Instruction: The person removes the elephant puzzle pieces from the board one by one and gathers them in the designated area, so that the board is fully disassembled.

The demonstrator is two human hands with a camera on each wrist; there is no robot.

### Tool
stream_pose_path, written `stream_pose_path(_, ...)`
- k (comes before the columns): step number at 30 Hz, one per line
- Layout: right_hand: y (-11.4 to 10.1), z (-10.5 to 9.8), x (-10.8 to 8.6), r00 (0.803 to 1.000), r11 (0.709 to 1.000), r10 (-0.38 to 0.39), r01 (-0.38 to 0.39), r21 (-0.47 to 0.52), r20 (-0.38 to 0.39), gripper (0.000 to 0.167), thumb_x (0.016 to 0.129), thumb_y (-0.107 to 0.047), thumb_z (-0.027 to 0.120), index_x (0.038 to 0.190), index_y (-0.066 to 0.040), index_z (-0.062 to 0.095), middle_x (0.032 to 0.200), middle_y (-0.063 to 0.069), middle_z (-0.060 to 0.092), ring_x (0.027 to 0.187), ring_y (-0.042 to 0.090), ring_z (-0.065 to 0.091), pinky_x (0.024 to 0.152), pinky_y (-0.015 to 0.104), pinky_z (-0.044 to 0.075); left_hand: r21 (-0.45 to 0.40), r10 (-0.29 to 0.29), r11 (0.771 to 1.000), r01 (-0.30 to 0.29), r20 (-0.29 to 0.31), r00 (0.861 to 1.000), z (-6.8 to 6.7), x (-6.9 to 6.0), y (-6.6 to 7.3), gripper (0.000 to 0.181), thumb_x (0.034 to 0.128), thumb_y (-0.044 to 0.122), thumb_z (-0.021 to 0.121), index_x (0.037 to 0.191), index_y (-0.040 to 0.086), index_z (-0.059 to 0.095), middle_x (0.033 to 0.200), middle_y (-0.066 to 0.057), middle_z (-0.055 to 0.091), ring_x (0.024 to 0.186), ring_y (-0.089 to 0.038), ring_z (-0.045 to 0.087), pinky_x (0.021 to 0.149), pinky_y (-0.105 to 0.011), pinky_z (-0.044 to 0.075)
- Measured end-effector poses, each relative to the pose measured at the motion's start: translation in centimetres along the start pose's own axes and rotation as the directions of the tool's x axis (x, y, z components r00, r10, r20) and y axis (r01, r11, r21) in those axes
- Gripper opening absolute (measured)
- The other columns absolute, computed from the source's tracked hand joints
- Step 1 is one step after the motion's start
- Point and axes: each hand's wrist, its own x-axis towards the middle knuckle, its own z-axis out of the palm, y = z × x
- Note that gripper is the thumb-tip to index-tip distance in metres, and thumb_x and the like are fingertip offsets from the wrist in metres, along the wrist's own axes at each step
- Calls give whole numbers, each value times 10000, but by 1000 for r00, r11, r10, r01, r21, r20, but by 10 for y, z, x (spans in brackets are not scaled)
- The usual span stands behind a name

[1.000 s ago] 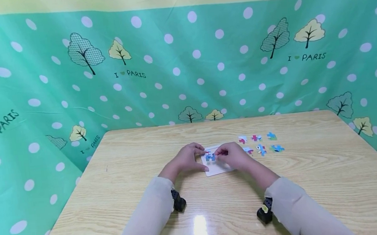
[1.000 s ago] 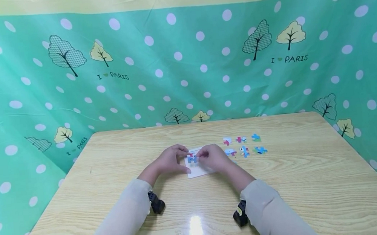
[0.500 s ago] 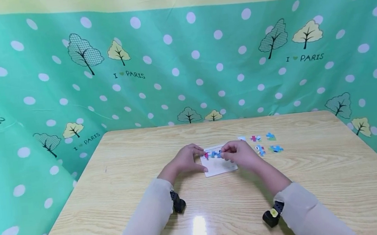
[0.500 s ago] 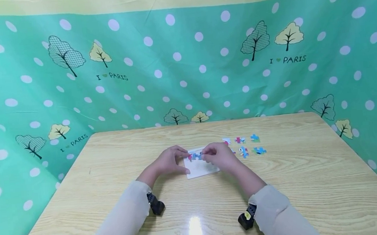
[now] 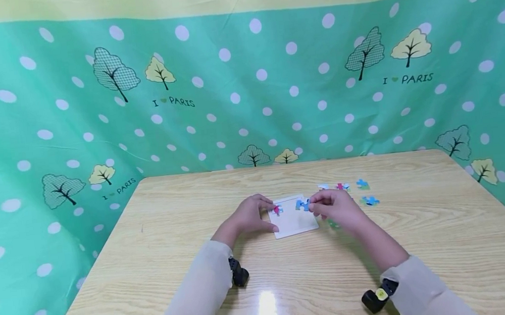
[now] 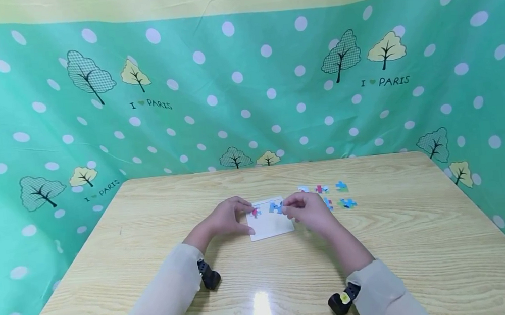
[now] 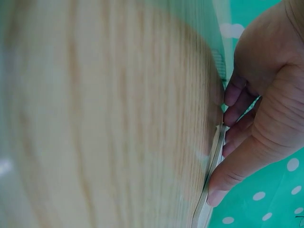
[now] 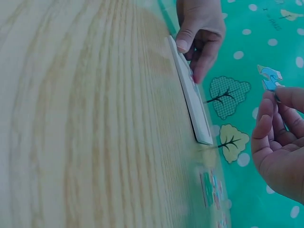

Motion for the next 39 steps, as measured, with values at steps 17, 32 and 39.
stream_pose_path(17,11,-26,-17,999,999,-35,36,30,-3,218,943,-103,642,1063,80,631,938,202,648,830,295,595,715,346,536,-3,1,1000,-1,-9,1000,2,0,0,658,680,358,895,1245,103,673,1260,1,584,1221,-203,506,1088,-325,356)
stream_pose_path(32,17,-44,-32,999,1000,-16,16,-18,-31,244,941,-140,649,1064,70,628,918,132,649,844,321,599,752,389,545,-25,-18,1000,18,-3,1000,2,-1,3,649,687,337,895,1246,98,670,1271,-3,577,1231,-212,498,1093,-333,350)
stream_pose_path(39,19,-51,-37,999,1000,-15,14,-21,-43,259,949,-152,645,1073,74,619,920,99,646,845,290,599,744,359,545,-30,-18,999,18,0,1000,1,-2,3,648,691,334,894,1250,98,667,1272,-1,575,1229,-208,498,1091,-327,351)
